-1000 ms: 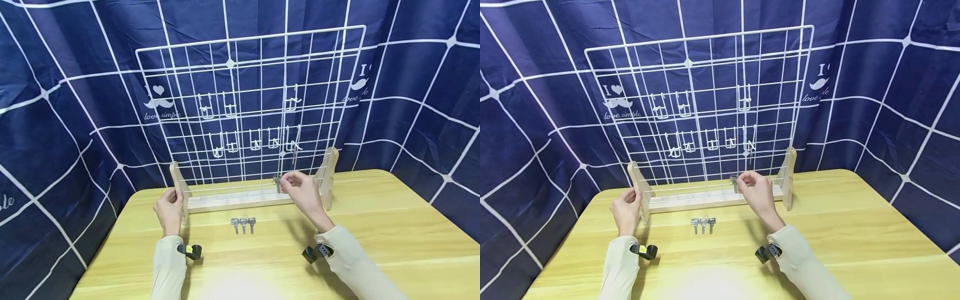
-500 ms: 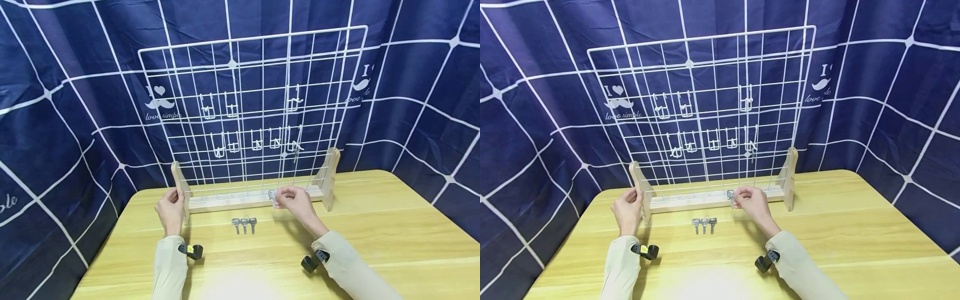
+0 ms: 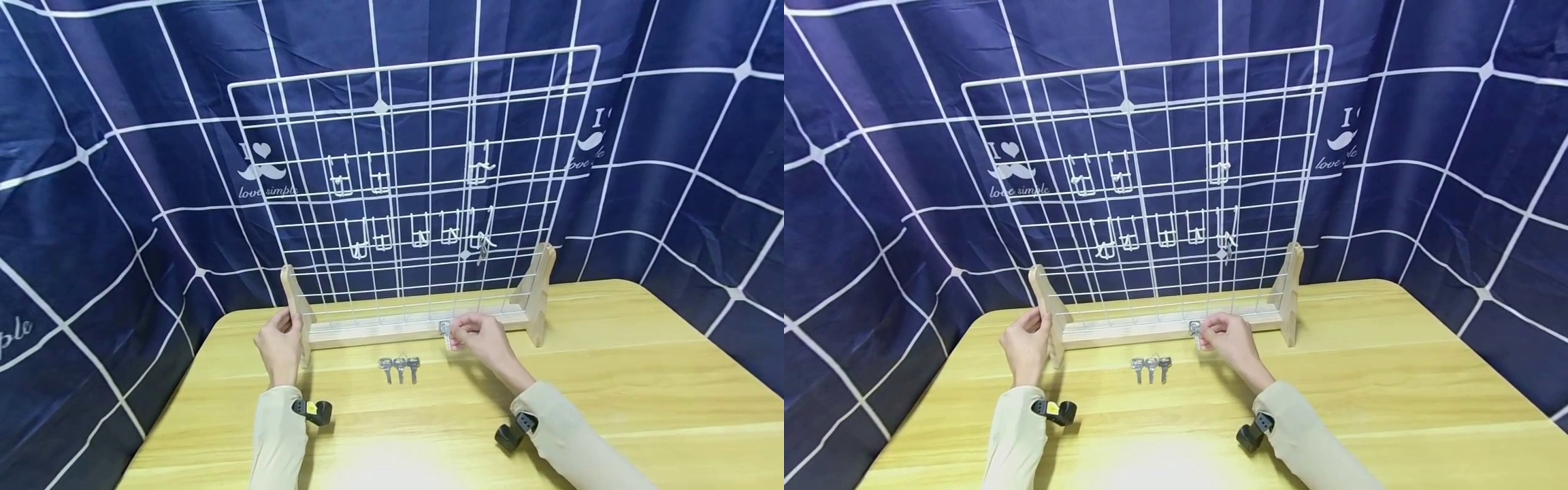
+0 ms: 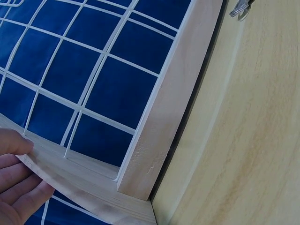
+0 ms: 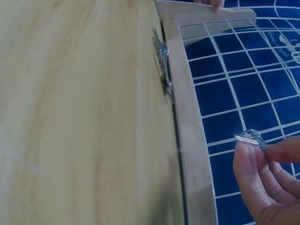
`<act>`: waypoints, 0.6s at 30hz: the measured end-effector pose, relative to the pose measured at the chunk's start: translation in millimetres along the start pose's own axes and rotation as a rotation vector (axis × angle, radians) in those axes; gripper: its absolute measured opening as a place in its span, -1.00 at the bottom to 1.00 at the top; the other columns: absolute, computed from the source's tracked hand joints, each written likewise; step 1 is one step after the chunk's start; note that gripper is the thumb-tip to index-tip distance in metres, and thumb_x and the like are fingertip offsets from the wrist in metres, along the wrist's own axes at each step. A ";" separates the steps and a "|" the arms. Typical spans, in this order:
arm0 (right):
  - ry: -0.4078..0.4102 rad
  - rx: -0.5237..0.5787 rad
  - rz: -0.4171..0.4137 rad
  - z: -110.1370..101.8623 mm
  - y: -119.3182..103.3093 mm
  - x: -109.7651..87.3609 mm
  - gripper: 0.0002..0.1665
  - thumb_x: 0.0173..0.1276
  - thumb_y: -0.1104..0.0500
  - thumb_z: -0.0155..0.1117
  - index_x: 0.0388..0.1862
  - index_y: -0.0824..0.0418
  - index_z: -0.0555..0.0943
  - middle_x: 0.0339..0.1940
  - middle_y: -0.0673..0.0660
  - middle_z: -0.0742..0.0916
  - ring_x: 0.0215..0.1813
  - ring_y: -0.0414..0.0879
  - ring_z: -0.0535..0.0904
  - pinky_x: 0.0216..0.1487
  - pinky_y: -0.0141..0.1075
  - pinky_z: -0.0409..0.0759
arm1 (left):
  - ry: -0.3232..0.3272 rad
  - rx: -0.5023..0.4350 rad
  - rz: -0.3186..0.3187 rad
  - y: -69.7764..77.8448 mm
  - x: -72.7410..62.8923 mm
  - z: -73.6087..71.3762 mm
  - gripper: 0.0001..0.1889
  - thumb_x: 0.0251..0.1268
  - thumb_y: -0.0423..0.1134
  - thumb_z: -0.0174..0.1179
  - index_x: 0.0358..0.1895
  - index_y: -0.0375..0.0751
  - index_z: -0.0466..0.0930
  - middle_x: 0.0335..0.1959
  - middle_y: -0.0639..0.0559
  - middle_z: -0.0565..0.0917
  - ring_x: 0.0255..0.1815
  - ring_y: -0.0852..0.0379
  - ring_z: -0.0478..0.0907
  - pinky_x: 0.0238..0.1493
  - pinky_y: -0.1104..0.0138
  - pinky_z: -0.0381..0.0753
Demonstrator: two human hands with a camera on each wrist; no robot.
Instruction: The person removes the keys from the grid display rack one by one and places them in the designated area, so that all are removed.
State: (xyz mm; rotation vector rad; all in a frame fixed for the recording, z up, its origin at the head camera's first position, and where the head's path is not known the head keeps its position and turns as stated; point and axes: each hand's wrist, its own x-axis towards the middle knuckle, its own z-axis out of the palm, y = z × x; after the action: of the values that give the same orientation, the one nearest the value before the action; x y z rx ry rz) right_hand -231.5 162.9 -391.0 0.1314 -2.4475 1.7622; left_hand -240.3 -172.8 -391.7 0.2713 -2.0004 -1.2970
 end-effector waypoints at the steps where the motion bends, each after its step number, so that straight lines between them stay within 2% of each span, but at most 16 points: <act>1: -0.002 -0.001 0.002 0.4 1.1 -0.1 -0.87 0.27 0.44 0.19 -0.25 0.53 0.60 -0.39 0.29 0.75 -0.43 -0.06 0.69 -0.32 -0.31 0.70 | 0.000 0.003 0.000 -0.1 0.2 0.1 -0.78 0.21 -0.41 0.23 -0.11 -0.43 0.69 -0.20 -0.27 0.72 -0.19 -0.13 0.71 -0.12 0.08 0.65; 9: -0.012 0.006 0.020 3.3 6.4 -0.1 -0.90 0.25 0.45 0.18 -0.29 0.51 0.60 -0.43 0.24 0.74 -0.44 -0.10 0.67 -0.30 -0.25 0.71 | 0.008 0.004 -0.001 -0.3 0.1 0.5 -0.78 0.20 -0.45 0.21 -0.11 -0.46 0.68 -0.20 -0.30 0.71 -0.18 -0.17 0.71 -0.12 0.06 0.65; 18: -0.109 0.172 0.115 2.1 11.2 0.3 -0.83 0.31 0.46 0.11 -0.19 0.61 0.53 -0.45 0.21 0.71 -0.44 -0.12 0.68 -0.28 -0.28 0.71 | 0.015 0.004 0.000 0.3 0.2 0.8 -0.79 0.20 -0.45 0.22 -0.12 -0.47 0.68 -0.20 -0.31 0.71 -0.18 -0.18 0.70 -0.12 0.06 0.65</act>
State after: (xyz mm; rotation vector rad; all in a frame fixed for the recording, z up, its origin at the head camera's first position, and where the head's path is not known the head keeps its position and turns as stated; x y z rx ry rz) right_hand -233.4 164.5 -402.1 0.1078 -2.4177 2.0660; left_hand -240.9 -172.2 -391.5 0.2822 -1.9909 -1.2876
